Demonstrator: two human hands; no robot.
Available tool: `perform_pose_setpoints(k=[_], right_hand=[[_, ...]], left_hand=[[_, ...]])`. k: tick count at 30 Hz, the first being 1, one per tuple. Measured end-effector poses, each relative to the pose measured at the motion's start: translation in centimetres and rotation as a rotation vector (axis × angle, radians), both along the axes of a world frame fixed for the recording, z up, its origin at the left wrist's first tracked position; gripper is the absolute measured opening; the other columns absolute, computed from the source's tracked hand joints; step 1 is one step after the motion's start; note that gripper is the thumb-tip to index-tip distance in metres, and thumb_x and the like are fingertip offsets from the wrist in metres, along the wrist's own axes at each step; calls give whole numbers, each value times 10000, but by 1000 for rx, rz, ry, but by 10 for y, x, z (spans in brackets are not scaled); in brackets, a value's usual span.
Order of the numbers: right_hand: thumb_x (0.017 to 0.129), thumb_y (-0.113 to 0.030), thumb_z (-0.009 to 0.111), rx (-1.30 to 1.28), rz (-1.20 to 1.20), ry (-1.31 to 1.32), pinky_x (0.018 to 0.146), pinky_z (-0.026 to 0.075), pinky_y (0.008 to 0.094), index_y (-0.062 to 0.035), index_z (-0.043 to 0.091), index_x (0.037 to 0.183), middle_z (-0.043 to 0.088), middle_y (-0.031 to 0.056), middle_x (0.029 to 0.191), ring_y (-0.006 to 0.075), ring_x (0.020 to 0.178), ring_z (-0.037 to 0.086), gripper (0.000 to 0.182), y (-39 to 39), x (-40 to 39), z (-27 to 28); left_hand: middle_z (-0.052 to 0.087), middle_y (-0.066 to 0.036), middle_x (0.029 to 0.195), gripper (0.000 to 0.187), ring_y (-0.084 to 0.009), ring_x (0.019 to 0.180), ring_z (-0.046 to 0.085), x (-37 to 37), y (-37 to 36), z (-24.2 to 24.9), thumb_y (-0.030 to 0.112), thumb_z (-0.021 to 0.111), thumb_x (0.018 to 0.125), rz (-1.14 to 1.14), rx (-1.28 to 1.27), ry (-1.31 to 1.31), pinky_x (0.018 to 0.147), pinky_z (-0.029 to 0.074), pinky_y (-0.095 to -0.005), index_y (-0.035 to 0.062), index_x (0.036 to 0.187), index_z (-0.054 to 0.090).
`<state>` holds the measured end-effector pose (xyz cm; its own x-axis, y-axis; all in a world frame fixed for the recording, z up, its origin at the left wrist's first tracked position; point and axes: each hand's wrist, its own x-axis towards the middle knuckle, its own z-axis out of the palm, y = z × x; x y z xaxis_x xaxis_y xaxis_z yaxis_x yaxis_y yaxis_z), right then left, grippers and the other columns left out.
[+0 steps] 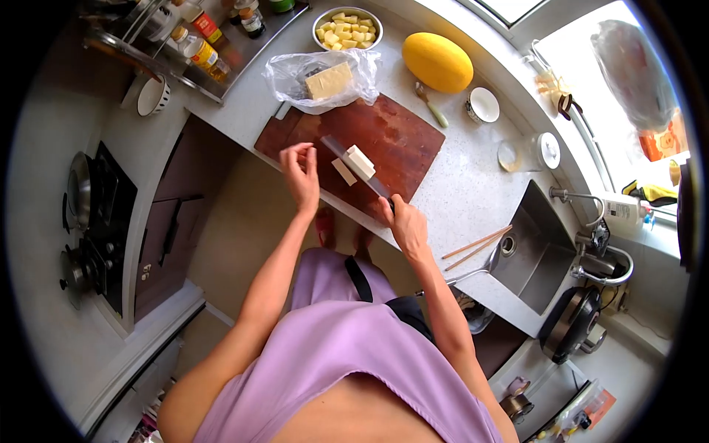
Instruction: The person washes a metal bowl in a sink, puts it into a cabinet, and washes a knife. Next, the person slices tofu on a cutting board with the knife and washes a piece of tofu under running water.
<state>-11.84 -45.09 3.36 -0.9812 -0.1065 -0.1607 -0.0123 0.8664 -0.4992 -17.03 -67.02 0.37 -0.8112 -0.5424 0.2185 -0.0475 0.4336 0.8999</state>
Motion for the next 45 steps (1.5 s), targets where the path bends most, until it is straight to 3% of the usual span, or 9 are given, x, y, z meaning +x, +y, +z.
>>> perform_pose_setpoints(k=[4,6,9,17,22,28,35,40,45], right_hand=[[890,-468,581,284,164,307,445,464,346,-71,487,695,552,84,570,241,505,609,452,8,3,6],[881,-484,583,340,203,348,444,467,325,-92,484,693,534,63,563,210,494,603,446,11,5,6],[868,-496,597,374,242,418,453,462,300,-99,483,690,529,44,559,194,500,598,450,14,3,16],[878,-515,570,410,405,463,479,459,270,-109,500,700,503,11,582,148,531,581,448,28,5,36],[870,-497,589,349,347,402,501,470,295,-94,530,726,532,22,603,172,558,603,432,43,27,48],[853,-469,626,378,141,299,492,468,324,-90,512,697,563,54,601,213,539,603,425,75,54,63],[850,-404,653,293,-205,138,489,452,395,-64,511,731,597,101,646,305,571,607,388,90,68,67],[860,-382,653,255,-310,83,489,443,417,-60,520,748,600,123,651,344,559,591,366,90,67,69],[865,-381,647,257,-311,89,489,443,419,-57,523,759,607,126,661,351,567,594,363,87,63,70]], left_hand=[[580,-76,1159,365,-271,1054,539,-41,-18,68,269,710,819,-707,-514,94,912,413,-384,95,1126,617],[546,-93,1268,620,-279,1204,473,-51,-15,61,330,771,735,-1090,-543,-46,1012,384,-404,102,1271,561],[588,-143,1215,635,-304,1153,526,-66,-11,43,346,787,730,-1402,-429,-163,972,437,-384,26,1235,574],[654,-97,1042,466,-176,951,615,-83,-5,56,266,764,790,-1519,-90,-581,864,490,-312,-3,1145,628],[627,-74,1067,524,-115,921,594,-90,-18,35,386,590,931,-1345,790,-805,862,485,-278,-2,1277,524],[594,-127,1054,677,-151,872,597,-58,8,146,507,388,981,-1084,1384,-675,828,502,-282,24,1446,298],[512,-314,1248,781,-324,1084,557,14,23,322,557,416,946,-1656,1249,-619,936,433,-392,-139,1298,445],[460,-357,1312,752,-299,1047,527,44,44,297,484,402,978,-1793,1326,113,907,410,-375,-219,1242,450],[517,-352,1246,726,-302,1032,540,47,38,310,461,436,973,-1697,1490,-92,891,424,-370,-217,1232,466]])
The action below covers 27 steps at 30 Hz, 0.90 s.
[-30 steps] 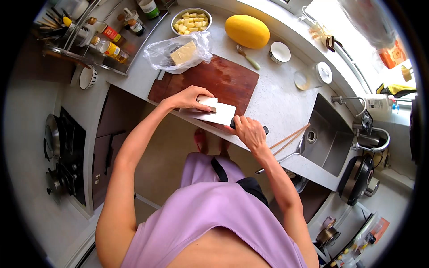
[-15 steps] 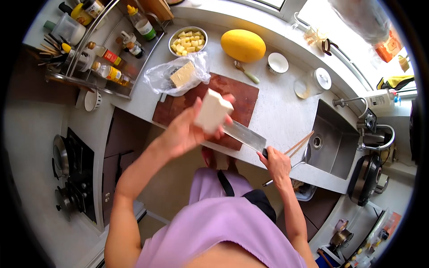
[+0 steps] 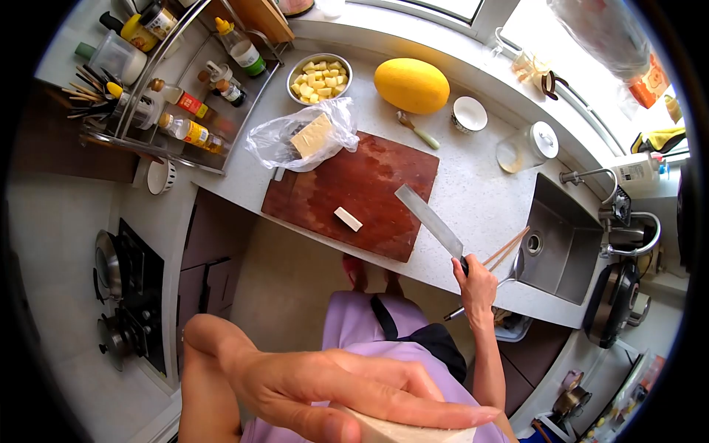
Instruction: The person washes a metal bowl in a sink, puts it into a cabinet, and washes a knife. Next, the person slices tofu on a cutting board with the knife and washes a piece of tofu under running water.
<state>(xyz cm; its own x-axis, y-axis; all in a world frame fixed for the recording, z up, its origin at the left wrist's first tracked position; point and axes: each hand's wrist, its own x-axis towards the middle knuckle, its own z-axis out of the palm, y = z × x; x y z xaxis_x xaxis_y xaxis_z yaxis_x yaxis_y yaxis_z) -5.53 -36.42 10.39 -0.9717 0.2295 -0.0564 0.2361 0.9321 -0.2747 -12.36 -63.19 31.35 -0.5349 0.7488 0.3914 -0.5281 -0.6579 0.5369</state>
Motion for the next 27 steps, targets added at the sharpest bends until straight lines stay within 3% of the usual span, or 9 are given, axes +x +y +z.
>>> perform_pose_setpoints(k=[4,8,9,11,15,17,20,21,27], right_hand=[[865,-384,646,-16,17,12,492,443,420,-56,519,747,607,126,658,349,567,595,371,-4,-4,2],[868,-389,642,23,25,5,489,438,419,-56,515,735,594,141,624,356,556,587,381,-4,-3,-3],[868,-389,642,19,17,-21,489,438,419,-56,515,735,594,141,624,356,556,587,381,-2,-3,-4],[891,-400,613,-30,-25,14,503,416,450,-44,531,751,570,175,594,382,562,572,391,0,0,-7],[899,-412,600,-31,-79,20,505,419,452,-40,544,764,572,180,598,389,571,573,400,1,5,-7],[879,-411,625,0,-96,18,482,434,427,-50,521,735,587,160,602,371,554,581,402,1,10,-8],[881,-411,623,3,-128,24,483,434,429,-50,525,739,584,160,595,373,554,581,400,-1,16,-8],[881,-411,623,4,-134,24,483,434,429,-50,525,739,584,160,595,373,554,581,400,-1,18,-7],[905,-426,589,-74,-212,-29,509,421,453,-35,555,778,571,187,603,397,587,576,412,-5,28,-4]], left_hand=[[494,-354,1272,709,-287,1062,529,-14,-7,1,443,450,974,-95,7,23,915,414,-385,-213,1243,458],[361,-220,1461,742,-264,1184,479,-48,-24,1,502,509,934,-94,-479,143,988,385,-373,-88,1370,397],[367,-202,1460,770,-223,1134,519,-57,-25,-10,540,537,905,26,-670,117,956,430,-351,-56,1375,410],[566,-110,1234,717,-113,1012,569,-95,-24,-64,496,588,899,98,-745,145,920,462,-283,-26,1368,439],[590,-84,1157,578,-138,1006,580,-152,-35,-185,282,709,858,117,-1088,277,913,449,-272,-42,1291,506],[613,-95,1138,541,-150,1028,583,-167,-38,-236,253,742,824,61,-1264,534,900,458,-277,-27,1245,549],[632,-147,1071,509,-223,971,613,-167,-31,-275,227,774,774,196,-1219,1019,861,476,-312,-15,1179,584],[618,-131,1042,514,-276,951,601,-169,-28,-282,192,780,745,120,-1246,1116,844,485,-340,10,1184,585],[588,-68,1119,533,-271,1087,522,-168,-23,-289,121,763,706,133,-1116,1460,928,444,-374,74,1205,582]])
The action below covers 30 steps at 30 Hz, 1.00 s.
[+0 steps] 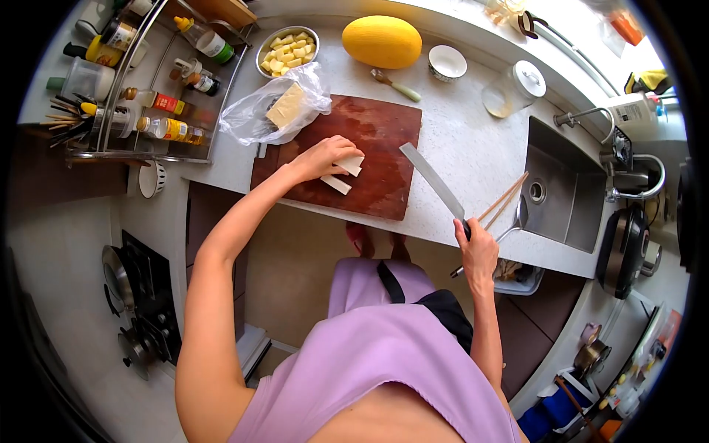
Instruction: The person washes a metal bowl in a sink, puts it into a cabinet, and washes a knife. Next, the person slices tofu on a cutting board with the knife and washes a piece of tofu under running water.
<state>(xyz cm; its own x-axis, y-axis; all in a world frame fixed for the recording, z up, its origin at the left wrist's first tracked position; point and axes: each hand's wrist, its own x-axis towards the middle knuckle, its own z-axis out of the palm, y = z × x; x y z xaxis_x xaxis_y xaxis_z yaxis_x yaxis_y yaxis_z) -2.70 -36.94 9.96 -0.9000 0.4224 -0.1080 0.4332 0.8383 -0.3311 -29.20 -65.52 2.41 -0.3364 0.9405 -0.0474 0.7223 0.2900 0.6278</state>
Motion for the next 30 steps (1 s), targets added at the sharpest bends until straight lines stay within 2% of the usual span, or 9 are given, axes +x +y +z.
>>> perform_pose_setpoints(k=[2,6,11,14,19,21,25,27,30], right_hand=[[905,-421,591,-1,-2,5,508,419,453,-34,559,781,570,189,605,396,588,578,407,-1,2,-2],[881,-413,623,25,20,50,484,435,430,-53,554,744,583,156,584,361,545,586,391,-3,4,-7],[878,-421,625,-21,29,64,482,426,429,-48,559,732,577,156,573,357,533,577,406,-13,-3,-9],[879,-421,624,-49,43,43,484,423,433,-45,561,734,571,158,564,359,531,572,408,-20,-9,-5],[885,-417,619,-134,40,20,491,421,439,-37,565,733,566,170,561,372,535,569,413,-30,-11,-5],[894,-410,612,-198,30,9,496,418,443,-28,573,735,565,179,565,381,542,568,416,-32,-11,-7],[917,-418,576,-334,0,11,510,415,438,-21,584,748,559,178,560,382,545,562,432,-40,-13,-14],[926,-425,557,-411,-7,1,519,417,439,-20,587,751,558,180,562,384,550,562,442,-45,-18,-16],[946,-444,511,-521,-38,-81,556,423,453,-11,601,771,569,206,600,408,599,569,475,-57,-33,-19]], left_hand=[[606,-57,1107,497,-259,1101,520,2,-3,1,119,767,702,-9,5,101,960,425,-388,80,1168,598],[572,-66,1197,525,-266,1152,492,5,-11,-3,129,761,714,-72,-47,56,1002,398,-403,104,1209,588],[457,-134,1326,785,-306,1230,429,13,-23,4,245,819,651,22,-1,41,1048,364,-424,68,1334,475],[461,-156,1294,885,-318,1246,406,17,-23,3,275,833,616,-59,-8,186,1052,352,-435,44,1365,422],[501,-133,1194,782,-311,1139,476,15,-21,-6,224,820,605,-66,-10,242,986,413,-395,37,1282,478],[523,-121,1097,688,-306,1027,515,16,-20,-4,209,814,594,35,15,222,922,442,-383,35,1190,518],[526,-122,1031,634,-312,952,521,33,-13,-19,213,814,596,192,62,294,876,448,-389,36,1135,533],[521,-118,1002,651,-309,945,512,53,0,-26,227,823,587,626,42,303,869,449,-385,40,1136,528],[493,-122,1100,677,-317,969,507,79,21,-30,267,838,623,917,100,327,874,434,-405,42,1175,518]])
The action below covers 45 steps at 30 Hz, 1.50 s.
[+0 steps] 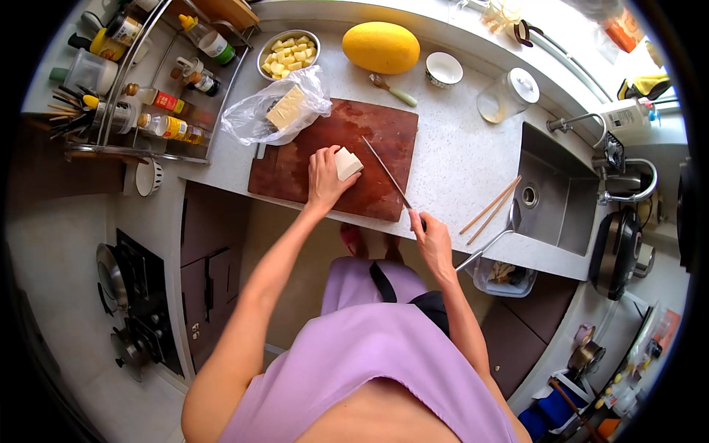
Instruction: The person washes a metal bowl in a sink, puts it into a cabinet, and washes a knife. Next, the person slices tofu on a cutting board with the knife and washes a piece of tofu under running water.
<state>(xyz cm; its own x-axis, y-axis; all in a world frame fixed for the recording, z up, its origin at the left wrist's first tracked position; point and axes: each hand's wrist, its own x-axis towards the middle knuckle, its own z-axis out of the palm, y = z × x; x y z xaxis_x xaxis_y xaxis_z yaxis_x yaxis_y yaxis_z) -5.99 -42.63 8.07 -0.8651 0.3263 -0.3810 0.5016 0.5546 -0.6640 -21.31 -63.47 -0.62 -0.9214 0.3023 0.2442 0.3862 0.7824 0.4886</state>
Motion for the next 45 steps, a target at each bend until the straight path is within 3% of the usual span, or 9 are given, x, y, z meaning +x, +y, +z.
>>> perform_pose_setpoints(k=[4,6,10,14,29,31,37,42,45], right_hand=[[947,-454,499,-40,36,23,592,424,486,3,608,789,584,257,674,455,674,570,496,-12,-18,-19],[946,-457,497,16,63,19,590,424,489,3,600,784,583,255,667,457,665,565,498,-16,-28,-23],[944,-453,504,71,90,54,581,421,496,7,573,765,586,251,661,461,661,561,498,-22,-38,-34],[945,-448,506,88,104,70,580,422,496,10,568,761,579,256,660,464,660,558,498,-27,-39,-39],[957,-447,490,-34,68,65,585,419,458,20,588,780,567,245,658,429,630,545,508,-16,-33,-39],[979,-434,462,-66,19,102,557,406,367,36,587,757,535,141,586,220,535,477,535,-10,-28,-41],[983,-428,460,-118,-73,92,541,385,322,27,568,713,498,72,569,149,542,458,540,7,-14,-38],[981,-423,466,-135,-123,102,529,373,317,19,563,705,479,62,557,138,534,441,530,12,-3,-39],[983,-419,463,-128,-128,116,522,372,316,17,558,702,473,58,552,135,530,439,528,12,3,-40]], left_hand=[[480,-112,1157,689,-279,982,523,29,-3,1,255,825,677,197,101,126,848,451,-395,53,1251,502],[479,-100,1178,683,-223,958,546,40,-12,-12,221,799,734,315,461,-256,794,478,-365,65,1317,478],[532,-111,1123,631,-141,779,613,49,-5,-20,62,774,757,376,672,-323,664,532,-261,55,1318,487],[596,-93,959,593,-140,768,621,53,9,-15,7,766,747,448,758,-307,677,547,-260,45,1270,488],[547,-70,920,476,-258,866,547,47,5,-4,68,752,725,136,94,66,785,472,-371,95,1152,545],[543,-70,949,468,-269,906,533,46,6,-2,84,756,719,66,32,153,807,463,-378,95,1141,553],[545,-71,979,375,-254,921,536,43,12,3,90,755,714,121,35,72,791,452,-370,74,1059,609],[552,-57,956,402,-259,913,548,38,12,-2,68,753,697,-77,-162,180,766,462,-375,75,1075,616],[590,-58,923,362,-258,850,593,40,19,-2,59,737,721,-43,-18,83,729,492,-354,57,1066,629]])
